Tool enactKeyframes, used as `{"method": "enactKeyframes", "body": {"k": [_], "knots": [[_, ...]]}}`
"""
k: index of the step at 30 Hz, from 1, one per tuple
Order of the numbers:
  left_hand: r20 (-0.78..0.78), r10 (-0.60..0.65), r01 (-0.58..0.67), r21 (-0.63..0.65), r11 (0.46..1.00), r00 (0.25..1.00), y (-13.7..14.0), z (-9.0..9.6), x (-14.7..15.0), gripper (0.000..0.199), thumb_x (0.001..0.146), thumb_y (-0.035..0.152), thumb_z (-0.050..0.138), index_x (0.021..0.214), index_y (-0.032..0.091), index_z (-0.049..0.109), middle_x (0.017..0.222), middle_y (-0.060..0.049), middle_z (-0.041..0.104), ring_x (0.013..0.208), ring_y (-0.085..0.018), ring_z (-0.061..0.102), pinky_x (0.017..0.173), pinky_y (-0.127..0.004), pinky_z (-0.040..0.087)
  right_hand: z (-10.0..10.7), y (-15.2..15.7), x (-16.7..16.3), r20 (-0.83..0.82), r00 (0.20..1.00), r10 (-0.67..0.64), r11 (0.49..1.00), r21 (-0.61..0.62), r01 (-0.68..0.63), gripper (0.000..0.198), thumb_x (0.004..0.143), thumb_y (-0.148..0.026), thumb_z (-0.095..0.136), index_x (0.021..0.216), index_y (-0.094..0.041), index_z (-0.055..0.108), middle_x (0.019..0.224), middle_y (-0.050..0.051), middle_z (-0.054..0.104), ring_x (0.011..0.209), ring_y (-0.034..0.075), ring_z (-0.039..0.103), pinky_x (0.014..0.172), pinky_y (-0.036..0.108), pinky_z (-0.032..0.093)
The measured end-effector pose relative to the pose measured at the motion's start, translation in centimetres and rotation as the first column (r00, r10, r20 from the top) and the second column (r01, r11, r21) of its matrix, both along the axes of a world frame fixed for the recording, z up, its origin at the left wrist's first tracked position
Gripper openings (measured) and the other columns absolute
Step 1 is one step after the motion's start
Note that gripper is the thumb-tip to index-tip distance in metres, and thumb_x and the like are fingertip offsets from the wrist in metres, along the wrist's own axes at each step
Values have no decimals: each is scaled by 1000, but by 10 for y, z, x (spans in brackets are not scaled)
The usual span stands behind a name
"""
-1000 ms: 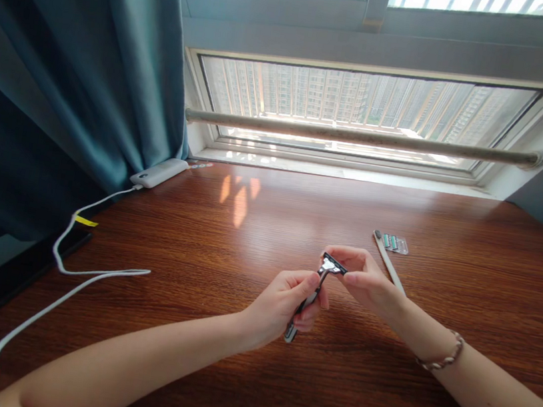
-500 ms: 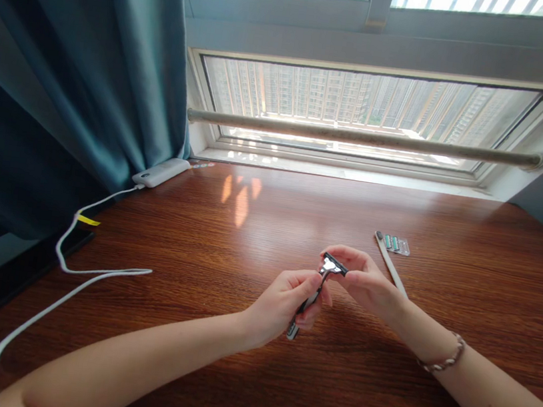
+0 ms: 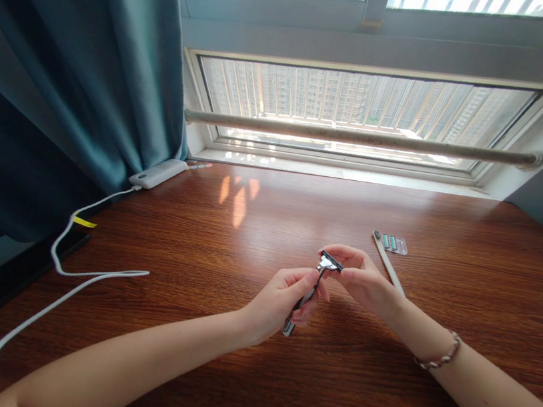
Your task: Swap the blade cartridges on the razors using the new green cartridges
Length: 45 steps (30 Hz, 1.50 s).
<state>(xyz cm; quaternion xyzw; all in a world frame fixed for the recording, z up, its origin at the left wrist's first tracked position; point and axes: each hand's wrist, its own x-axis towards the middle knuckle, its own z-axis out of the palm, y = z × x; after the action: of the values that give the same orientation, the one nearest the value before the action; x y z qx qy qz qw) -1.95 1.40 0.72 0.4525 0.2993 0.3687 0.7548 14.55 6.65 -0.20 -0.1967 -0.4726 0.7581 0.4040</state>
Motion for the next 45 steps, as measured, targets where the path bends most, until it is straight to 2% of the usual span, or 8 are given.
{"method": "enactKeyframes", "body": {"k": [12,29,32,34,36,39,42,45], "knots": [[-70,26,-23,45,999,997,0,3,0,36,80,47,43,75,13,53,47,5,33,42,-5,29,43,-20,21,-3,-1,2,9,999,52,999,4,-52,35,67,-21,64,101,-18,62,87,4,63,75,13,56,74,27,41],[-53,24,-21,65,998,998,-1,2,-1,23,79,34,51,77,12,54,50,4,37,44,-5,31,45,-21,23,-5,-1,3,1,991,132,990,55,-132,37,71,-23,60,107,-19,58,93,5,62,82,16,56,75,29,41],[2,18,-18,20,1000,1000,3,-1,-1,22,80,34,50,79,12,54,49,5,35,43,-5,30,44,-20,20,0,7,6,95,994,55,992,105,-65,35,75,-31,57,108,-19,58,94,7,62,84,17,56,75,30,42],[52,7,-6,-19,1000,999,6,-3,-2,23,81,34,47,82,12,54,48,5,34,41,-4,28,42,-20,17,8,18,14,187,978,-90,984,171,57,33,77,-35,55,105,-18,59,95,9,62,85,17,56,74,30,42],[102,-8,14,-57,998,995,10,-5,-2,25,83,35,43,86,12,54,50,5,34,40,-4,27,41,-20,15,16,31,30,286,914,-287,937,280,206,32,76,-35,56,102,-17,59,97,9,61,81,16,57,72,30,43],[152,-23,37,-94,995,988,14,-9,-3,27,85,34,39,89,12,54,52,4,36,40,-4,27,41,-21,14,21,54,68,424,715,-556,794,525,306,38,71,-36,61,103,-16,57,96,9,62,79,17,58,71,32,45],[164,-32,54,-131,990,986,17,-14,-3,28,86,35,37,90,13,54,53,3,38,40,-4,29,41,-21,16,11,73,113,521,468,-714,653,737,176,46,68,-37,63,108,-17,54,96,9,62,83,20,58,72,35,46],[159,-34,60,-163,985,987,19,-20,-2,28,86,35,37,91,13,54,54,3,39,40,-4,31,41,-21,17,-10,84,146,598,316,-737,606,791,-85,58,67,-39,63,119,-20,45,111,8,56,101,23,51,83,38,42]]}}
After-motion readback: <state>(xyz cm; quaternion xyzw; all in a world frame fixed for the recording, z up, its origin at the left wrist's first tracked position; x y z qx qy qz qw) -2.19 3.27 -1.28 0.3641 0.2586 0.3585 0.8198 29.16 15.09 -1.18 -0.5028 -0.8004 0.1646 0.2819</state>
